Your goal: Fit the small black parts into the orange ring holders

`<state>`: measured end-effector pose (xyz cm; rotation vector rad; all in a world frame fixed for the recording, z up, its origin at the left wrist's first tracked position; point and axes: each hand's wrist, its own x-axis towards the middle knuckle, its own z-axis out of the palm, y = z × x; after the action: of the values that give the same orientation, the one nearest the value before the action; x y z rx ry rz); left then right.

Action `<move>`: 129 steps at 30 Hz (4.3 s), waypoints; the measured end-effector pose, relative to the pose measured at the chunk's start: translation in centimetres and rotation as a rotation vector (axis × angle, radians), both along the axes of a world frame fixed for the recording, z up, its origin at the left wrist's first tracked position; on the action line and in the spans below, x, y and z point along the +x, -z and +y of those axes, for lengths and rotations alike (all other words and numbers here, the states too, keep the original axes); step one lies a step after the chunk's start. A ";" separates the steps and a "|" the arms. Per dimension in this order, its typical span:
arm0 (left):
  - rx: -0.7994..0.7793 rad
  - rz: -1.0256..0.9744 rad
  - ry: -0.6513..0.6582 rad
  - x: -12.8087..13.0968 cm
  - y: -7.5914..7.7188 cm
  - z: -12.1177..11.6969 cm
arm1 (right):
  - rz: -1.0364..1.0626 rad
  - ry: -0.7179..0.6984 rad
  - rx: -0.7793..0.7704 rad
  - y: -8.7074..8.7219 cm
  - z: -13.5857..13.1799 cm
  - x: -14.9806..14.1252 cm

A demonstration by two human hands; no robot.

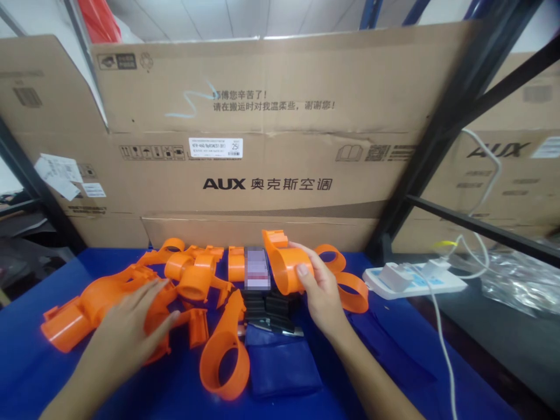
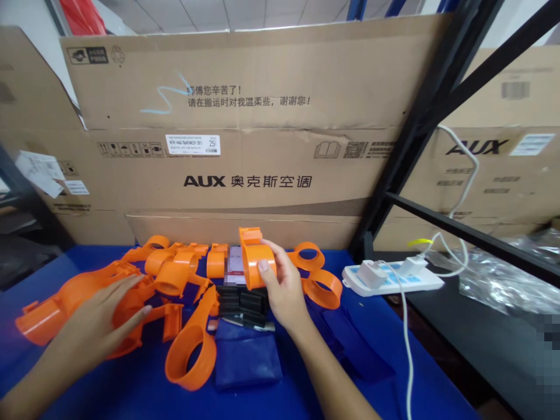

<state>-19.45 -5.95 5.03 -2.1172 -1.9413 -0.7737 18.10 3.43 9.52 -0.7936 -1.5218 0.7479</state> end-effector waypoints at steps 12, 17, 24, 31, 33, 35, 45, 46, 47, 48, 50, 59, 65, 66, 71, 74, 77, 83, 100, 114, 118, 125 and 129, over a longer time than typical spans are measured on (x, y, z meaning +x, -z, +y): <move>-0.046 0.211 0.152 3.7 -2.4 4.1 | -0.197 -0.198 -0.037 0.0 -1.1 -1.3; -0.094 0.256 0.234 3.8 -3.9 6.6 | -0.231 -0.245 -0.044 0.0 -1.3 -1.6; -0.112 0.022 0.269 2.4 -5.6 7.3 | -0.158 -0.303 -0.113 0.2 -0.9 -1.6; 0.022 -0.189 0.232 0.9 -8.4 5.8 | -0.044 -0.330 -0.218 1.3 0.4 -1.1; 0.093 -0.280 0.184 0.4 -9.1 5.3 | -0.010 -0.336 -0.241 1.6 0.5 -1.0; 0.199 -0.440 0.122 -0.1 -9.5 4.9 | 0.019 -0.357 -0.259 1.7 0.7 -1.0; 0.518 -1.451 0.201 -0.2 -9.0 5.7 | -0.318 -0.528 -0.155 -2.2 2.9 -6.9; 0.506 -1.475 0.208 0.2 -9.0 5.6 | -0.403 -0.532 -0.127 -2.4 3.2 -7.8; 0.495 -1.488 0.211 0.5 -9.0 5.5 | -0.473 -0.515 -0.109 -2.6 3.6 -8.5; 0.481 -1.493 0.209 0.8 -8.9 5.4 | -0.527 -0.487 -0.089 -2.6 3.8 -9.1; 0.456 -1.479 0.193 1.2 -8.7 5.2 | -0.613 -0.424 -0.044 -2.2 4.2 -9.9; 0.418 -1.408 0.154 2.4 -8.1 5.3 | -0.818 -0.203 0.225 -0.7 3.6 -9.6; 0.399 -1.402 0.157 3.2 -7.8 5.3 | -0.805 -0.099 0.311 0.6 4.4 -9.9; 0.396 -1.402 0.156 3.3 -7.6 5.3 | -0.805 -0.081 0.308 0.8 4.5 -10.1; 0.379 -1.430 0.151 4.5 -6.8 5.4 | -0.764 -0.053 0.271 1.2 4.4 -11.1; 0.390 -1.447 0.129 5.3 -6.0 5.7 | -0.730 -0.065 0.245 1.3 4.2 -11.5; 0.385 -1.429 0.103 5.8 -4.9 6.1 | -0.727 -0.100 0.231 1.4 4.0 -11.6; 0.383 -1.388 0.076 5.6 -3.5 7.0 | -0.800 -0.148 0.230 1.7 3.8 -11.4; 0.445 -1.159 0.182 13.2 -5.6 5.3 | 0.163 -0.408 -0.264 -2.7 1.7 -7.6; -0.372 -1.523 0.648 18.4 -4.7 7.9 | 0.247 -0.316 -0.347 -1.1 1.8 -1.5; -0.449 -1.667 0.592 18.9 -3.8 7.6 | 0.212 -0.403 -0.341 -0.5 1.3 -2.1; -0.331 -1.726 0.526 18.8 -3.6 7.3 | 0.143 -0.320 -0.374 0.8 1.1 -0.8; -0.298 -1.690 0.479 18.6 -3.0 7.4 | 0.112 -0.263 -0.324 0.8 0.6 -0.6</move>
<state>-0.89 1.46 8.05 -2.1387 -1.8961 -3.2977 17.53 4.07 8.71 -0.7813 -1.4375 1.2369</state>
